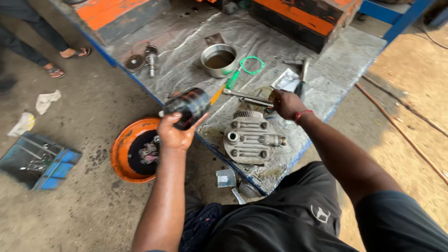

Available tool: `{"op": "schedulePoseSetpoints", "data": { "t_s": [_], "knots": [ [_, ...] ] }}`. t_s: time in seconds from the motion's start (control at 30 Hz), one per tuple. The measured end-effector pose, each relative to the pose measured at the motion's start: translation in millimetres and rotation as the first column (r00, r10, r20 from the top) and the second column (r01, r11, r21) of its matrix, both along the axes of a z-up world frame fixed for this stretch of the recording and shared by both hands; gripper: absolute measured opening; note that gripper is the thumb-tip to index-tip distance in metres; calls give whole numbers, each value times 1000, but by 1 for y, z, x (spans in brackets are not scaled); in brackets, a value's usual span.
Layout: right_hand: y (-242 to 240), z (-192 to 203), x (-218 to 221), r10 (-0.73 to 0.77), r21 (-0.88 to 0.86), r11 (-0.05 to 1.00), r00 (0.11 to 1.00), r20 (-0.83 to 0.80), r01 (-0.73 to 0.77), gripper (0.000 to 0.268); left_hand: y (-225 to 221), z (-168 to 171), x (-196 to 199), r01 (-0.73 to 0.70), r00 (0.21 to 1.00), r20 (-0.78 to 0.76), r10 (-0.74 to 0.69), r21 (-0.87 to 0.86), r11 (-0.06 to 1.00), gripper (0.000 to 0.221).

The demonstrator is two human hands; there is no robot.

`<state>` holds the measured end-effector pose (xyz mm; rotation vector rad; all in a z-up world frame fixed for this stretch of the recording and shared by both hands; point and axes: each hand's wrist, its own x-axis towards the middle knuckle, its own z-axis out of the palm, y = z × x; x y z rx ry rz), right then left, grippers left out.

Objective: The person assembles mechanical components on a workbench. They place a green gasket onto a metal housing, apply lubricant from a metal cup, and use a hammer to tap parts into place. The person handles gears, a cylindrical housing, and a metal cover, aligning and securing them together.

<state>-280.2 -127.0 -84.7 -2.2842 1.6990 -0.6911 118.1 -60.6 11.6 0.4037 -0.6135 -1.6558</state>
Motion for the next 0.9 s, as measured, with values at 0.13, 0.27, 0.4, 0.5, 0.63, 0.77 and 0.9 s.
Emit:
{"op": "schedulePoseSetpoints", "data": {
  "t_s": [0.13,0.27,0.4,0.5,0.63,0.77,0.9],
  "knots": [
    [9,-33,2,-64,-28,998,983,-170,60,15,22,-33,29,-176,984,0,177,78,981,57],
    [-3,-63,15,206,-181,924,838,-506,-336,31,26,-73,46,-232,968,-33,247,247,941,50],
    [-22,-79,25,276,356,926,864,-422,-122,34,28,-100,61,-403,910,176,376,163,900,53],
    [-20,-65,19,347,24,936,909,-231,-351,45,30,-104,60,-479,867,247,433,177,859,36],
    [-18,15,35,-115,286,951,993,-42,122,22,30,-68,63,-404,910,171,378,161,900,31],
    [2,123,64,-43,377,900,817,575,-218,30,24,-14,35,-229,863,368,346,-326,917,25],
    [40,203,102,213,311,830,779,590,-462,32,12,50,-13,-69,857,391,335,-557,828,20]
  ]
}}
